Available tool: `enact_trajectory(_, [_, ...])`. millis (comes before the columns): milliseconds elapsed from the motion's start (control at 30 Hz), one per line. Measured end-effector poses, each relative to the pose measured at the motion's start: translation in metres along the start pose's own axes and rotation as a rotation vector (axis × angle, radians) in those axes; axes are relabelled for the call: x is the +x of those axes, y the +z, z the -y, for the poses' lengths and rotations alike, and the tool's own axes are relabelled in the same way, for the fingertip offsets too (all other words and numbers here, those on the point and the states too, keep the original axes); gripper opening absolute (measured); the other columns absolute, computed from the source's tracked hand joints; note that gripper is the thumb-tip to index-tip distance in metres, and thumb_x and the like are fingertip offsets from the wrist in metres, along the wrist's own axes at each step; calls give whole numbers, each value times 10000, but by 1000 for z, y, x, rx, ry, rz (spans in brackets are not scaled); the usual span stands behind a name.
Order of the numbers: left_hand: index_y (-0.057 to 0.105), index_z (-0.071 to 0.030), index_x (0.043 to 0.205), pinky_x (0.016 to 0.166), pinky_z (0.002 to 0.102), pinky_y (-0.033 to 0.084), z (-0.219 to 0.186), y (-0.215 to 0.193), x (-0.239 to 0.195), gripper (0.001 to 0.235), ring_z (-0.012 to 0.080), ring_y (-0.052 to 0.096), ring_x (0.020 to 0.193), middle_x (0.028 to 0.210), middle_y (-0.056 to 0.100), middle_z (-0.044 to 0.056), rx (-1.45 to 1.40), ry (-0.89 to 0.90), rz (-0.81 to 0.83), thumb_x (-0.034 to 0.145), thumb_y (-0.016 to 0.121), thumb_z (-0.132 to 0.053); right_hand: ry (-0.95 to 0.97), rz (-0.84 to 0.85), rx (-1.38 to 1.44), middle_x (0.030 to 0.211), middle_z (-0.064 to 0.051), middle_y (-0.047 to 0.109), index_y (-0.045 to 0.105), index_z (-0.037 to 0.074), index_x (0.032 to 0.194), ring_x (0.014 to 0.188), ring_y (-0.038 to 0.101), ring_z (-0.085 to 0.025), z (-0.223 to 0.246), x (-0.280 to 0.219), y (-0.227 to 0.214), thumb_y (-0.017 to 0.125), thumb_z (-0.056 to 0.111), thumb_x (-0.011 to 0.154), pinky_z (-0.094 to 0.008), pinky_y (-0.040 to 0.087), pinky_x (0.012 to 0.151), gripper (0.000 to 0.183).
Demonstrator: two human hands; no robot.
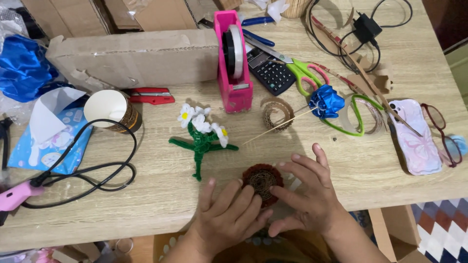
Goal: The person assembles a small decorative flower arrangement by placing a white daisy-like flower into a small brown pot and securing it with a hot glue gun. They then wrap a green pipe cleaner around the pot's rim to form a base for the flower.
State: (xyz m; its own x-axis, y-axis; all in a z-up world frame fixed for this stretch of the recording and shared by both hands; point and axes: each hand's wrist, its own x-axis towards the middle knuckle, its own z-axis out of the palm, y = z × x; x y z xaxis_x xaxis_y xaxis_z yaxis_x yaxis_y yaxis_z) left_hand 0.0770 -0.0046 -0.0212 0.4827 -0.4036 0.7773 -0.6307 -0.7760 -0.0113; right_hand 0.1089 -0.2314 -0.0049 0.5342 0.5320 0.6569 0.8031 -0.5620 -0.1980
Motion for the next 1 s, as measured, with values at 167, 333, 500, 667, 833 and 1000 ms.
enact_trajectory(167, [664, -242, 944, 1111, 514, 303, 2, 1, 2, 274, 172, 663, 1010, 1017, 690, -58, -11, 7, -9, 1051, 596, -484, 42, -18, -2, 1287, -151, 581, 733, 195, 1051, 1301, 493, -345, 0, 3, 3, 467, 904, 758, -676, 230, 1225, 812])
enact_trajectory(333, [662, -232, 953, 1088, 546, 309, 3, -1, 3, 259, 183, 664, 1018, 1023, 692, -53, -15, -5, -8, 1039, 607, -471, 49, -25, -7, 1300, -183, 585, 736, 178, 1064, 1341, 450, -344, 1, 4, 5, 434, 928, 735, -660, 175, 1242, 873])
enact_trajectory(500, [677, -234, 948, 1131, 558, 267, 1, -1, 2, 269, 185, 672, 1043, 1037, 701, -56, -20, -16, 1, 1036, 601, -477, 44, 50, -10, 1354, -215, 551, 692, 163, 1131, 1369, 430, -374, 3, 8, 4, 451, 955, 687, -700, 141, 1234, 939])
enact_trajectory(667, [690, -231, 955, 1144, 556, 253, 1, -3, 5, 275, 186, 663, 1053, 1043, 697, -53, -8, -17, -9, 1045, 589, -470, 38, 89, -7, 1376, -194, 521, 707, 170, 1111, 1371, 429, -369, 6, 4, 5, 392, 970, 687, -685, 119, 1233, 958])
enact_trajectory(833, [694, -216, 942, 1148, 555, 247, 1, -9, 8, 290, 198, 658, 1055, 1045, 697, -40, -12, -13, 22, 1059, 569, -451, 2, 51, -18, 1382, -168, 540, 681, 194, 1199, 1396, 437, -363, 7, 4, 5, 367, 983, 691, -694, 85, 1241, 989])
enact_trajectory(1000, [713, -187, 972, 1108, 562, 296, 1, -20, 8, 333, 220, 662, 1066, 1047, 702, -15, -43, -3, 40, 1029, 579, -485, 49, -21, 42, 1423, -143, 485, 703, 111, 1211, 1426, 380, -300, 3, -2, 8, 255, 958, 718, -655, 129, 1274, 1077])
